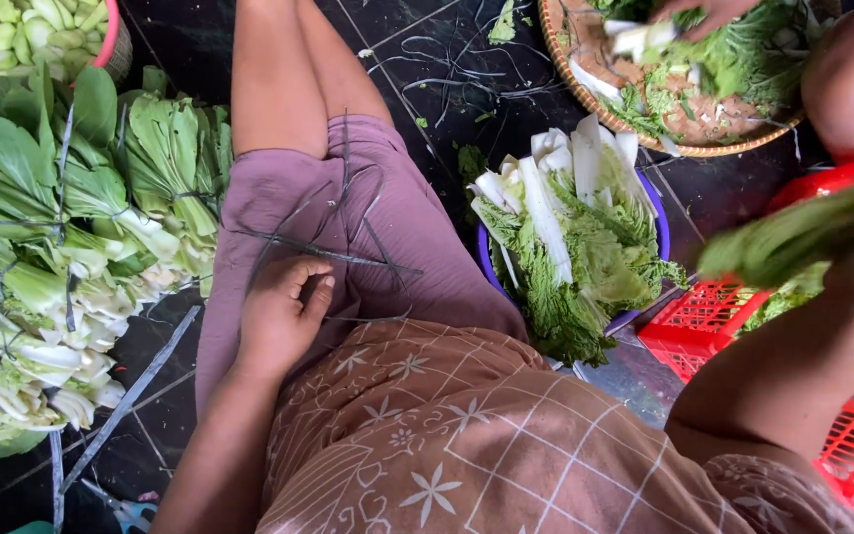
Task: Tying bunches of leafy green vegetables into bundles using thin strips of material.
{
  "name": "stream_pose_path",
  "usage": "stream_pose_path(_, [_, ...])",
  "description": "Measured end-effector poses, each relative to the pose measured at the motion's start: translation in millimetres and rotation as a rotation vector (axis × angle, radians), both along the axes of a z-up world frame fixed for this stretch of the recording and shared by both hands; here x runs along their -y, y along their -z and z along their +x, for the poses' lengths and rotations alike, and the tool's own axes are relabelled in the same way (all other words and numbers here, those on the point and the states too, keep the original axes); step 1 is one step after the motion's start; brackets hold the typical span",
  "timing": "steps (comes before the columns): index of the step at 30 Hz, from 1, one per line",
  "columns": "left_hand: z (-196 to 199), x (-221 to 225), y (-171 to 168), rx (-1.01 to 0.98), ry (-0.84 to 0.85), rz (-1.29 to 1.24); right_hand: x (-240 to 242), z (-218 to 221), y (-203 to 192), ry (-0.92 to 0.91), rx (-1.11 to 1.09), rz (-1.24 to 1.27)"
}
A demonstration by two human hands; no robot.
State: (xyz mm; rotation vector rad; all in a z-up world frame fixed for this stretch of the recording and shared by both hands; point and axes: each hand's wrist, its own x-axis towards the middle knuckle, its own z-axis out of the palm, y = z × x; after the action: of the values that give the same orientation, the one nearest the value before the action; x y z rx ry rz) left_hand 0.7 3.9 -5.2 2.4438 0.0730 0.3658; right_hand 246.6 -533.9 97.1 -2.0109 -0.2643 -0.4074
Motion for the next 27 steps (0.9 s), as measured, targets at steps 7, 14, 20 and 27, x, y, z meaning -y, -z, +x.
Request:
stream_pose_path(7, [-0.3,3.4,-1.2,0.026,-0.098,-0.013,-186.0,-19.0,38.4,-0.051,-0.550,-0.513])
stream_pose_path(14, [-2.4,6.4,-10.7,0.064,-0.085,-0.051,-218.1,-22.5,78.4,-0.019,-0.609,-0.769])
stream_pose_path(20, [-8.8,9.3,-53.4,0.311,-0.194,-0.070,-213.9,-21.1,59.2,-0.065,-0.698,-0.813])
stream_pose_path(27, [-19.5,24.2,-108.3,0.487,0.001,-0.536,-178.8,-20.7,20.5,-0.097,-0.615,-0.166])
